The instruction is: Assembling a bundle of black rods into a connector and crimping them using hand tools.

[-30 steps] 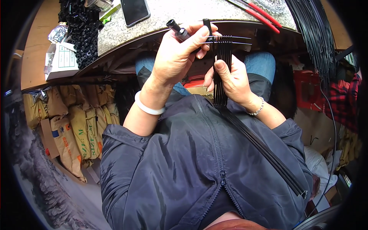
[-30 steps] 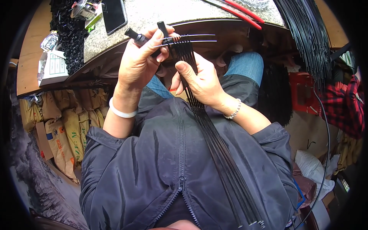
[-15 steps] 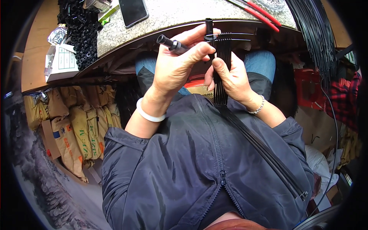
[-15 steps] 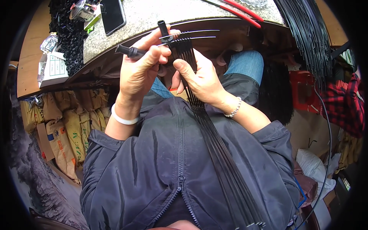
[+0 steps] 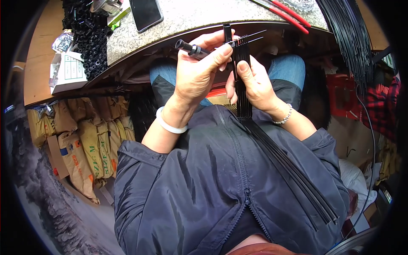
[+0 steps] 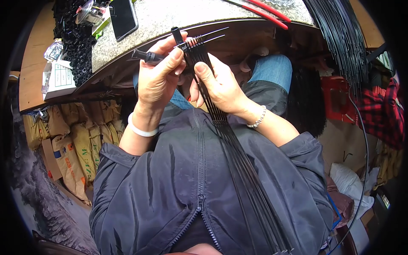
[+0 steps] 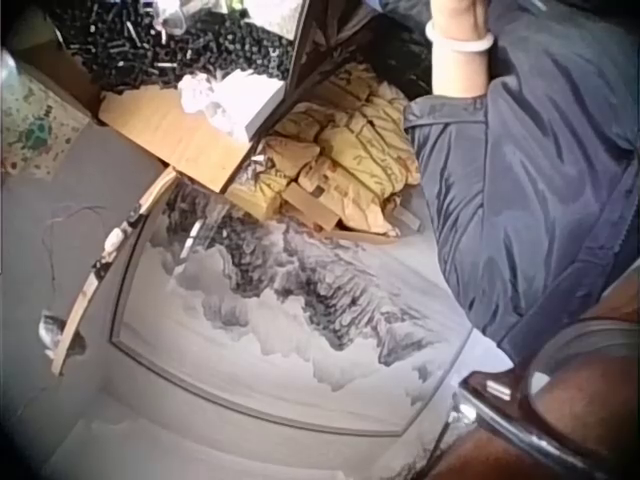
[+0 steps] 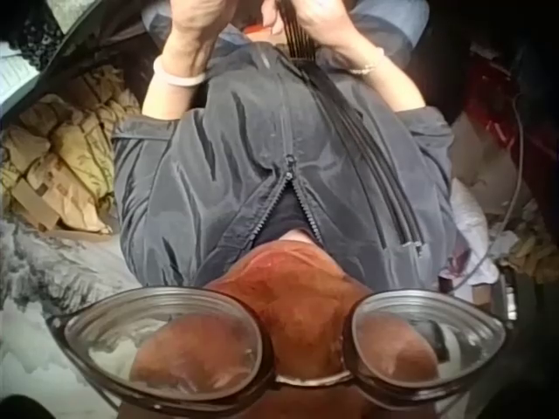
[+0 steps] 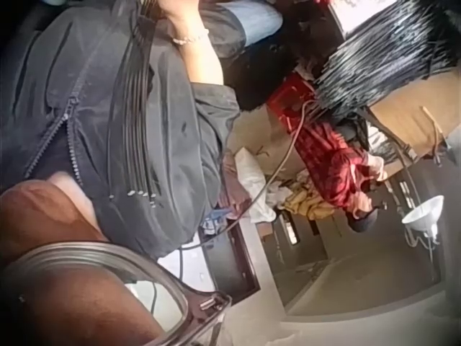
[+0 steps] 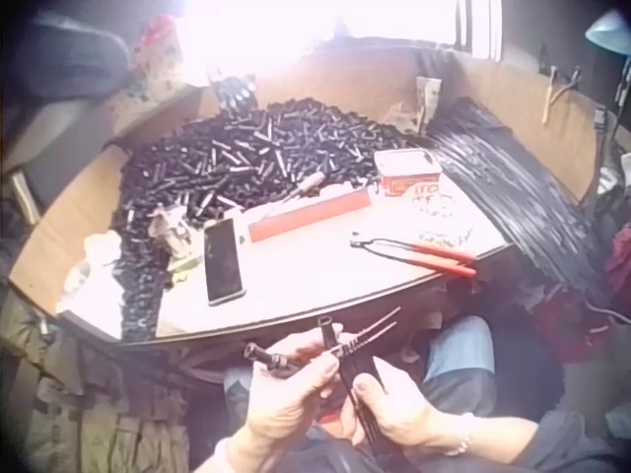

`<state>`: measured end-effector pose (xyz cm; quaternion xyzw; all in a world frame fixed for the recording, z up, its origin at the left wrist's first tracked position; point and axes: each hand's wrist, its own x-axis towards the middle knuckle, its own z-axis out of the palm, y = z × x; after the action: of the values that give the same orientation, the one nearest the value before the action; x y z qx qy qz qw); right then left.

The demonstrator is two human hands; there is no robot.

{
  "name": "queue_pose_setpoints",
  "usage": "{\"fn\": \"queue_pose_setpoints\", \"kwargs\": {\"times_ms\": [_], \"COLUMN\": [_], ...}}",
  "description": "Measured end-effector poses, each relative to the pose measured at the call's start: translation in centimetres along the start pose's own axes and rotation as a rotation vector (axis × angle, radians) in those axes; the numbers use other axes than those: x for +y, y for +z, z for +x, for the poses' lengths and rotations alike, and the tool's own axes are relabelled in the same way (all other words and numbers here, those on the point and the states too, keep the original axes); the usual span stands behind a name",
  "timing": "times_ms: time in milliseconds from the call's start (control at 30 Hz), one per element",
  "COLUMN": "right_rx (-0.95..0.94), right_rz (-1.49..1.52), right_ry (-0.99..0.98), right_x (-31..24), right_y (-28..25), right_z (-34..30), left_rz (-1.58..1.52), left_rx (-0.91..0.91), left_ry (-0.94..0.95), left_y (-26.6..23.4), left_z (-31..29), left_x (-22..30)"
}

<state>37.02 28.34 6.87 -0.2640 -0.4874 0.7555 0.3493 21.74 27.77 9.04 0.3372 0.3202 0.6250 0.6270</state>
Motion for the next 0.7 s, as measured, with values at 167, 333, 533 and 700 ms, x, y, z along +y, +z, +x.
{"fn": "queue_pose_setpoints", "kwargs": {"times_ms": [167,333,533,700], "right_rx": [-0.009,0.042,0.032,0.008], "right_rz": [-0.028,-0.043,-0.104,-0.105], "right_ry": [0.01,0.001,0.04,0.076], "right_x": [0.0,0.3,0.4,0.4], "right_y": [0.2,0.4,0.1,-0.3], "right_z": [-0.1,0.1,0.4,0.4], "left_rz": [-0.203,-0.1,-0.101,-0.052], "left_rx": [0.009,-0.01,0.032,-0.039], "left_ry": [-0.086,-0.204,-0.258,-0.237], "left_y": [-0.4,-1.0,-1.3,-1.8], "left_z": [0.0,0.7,0.8,0.8], "left_x": [-0.3,-0.2,-0.3,-0.1]}}
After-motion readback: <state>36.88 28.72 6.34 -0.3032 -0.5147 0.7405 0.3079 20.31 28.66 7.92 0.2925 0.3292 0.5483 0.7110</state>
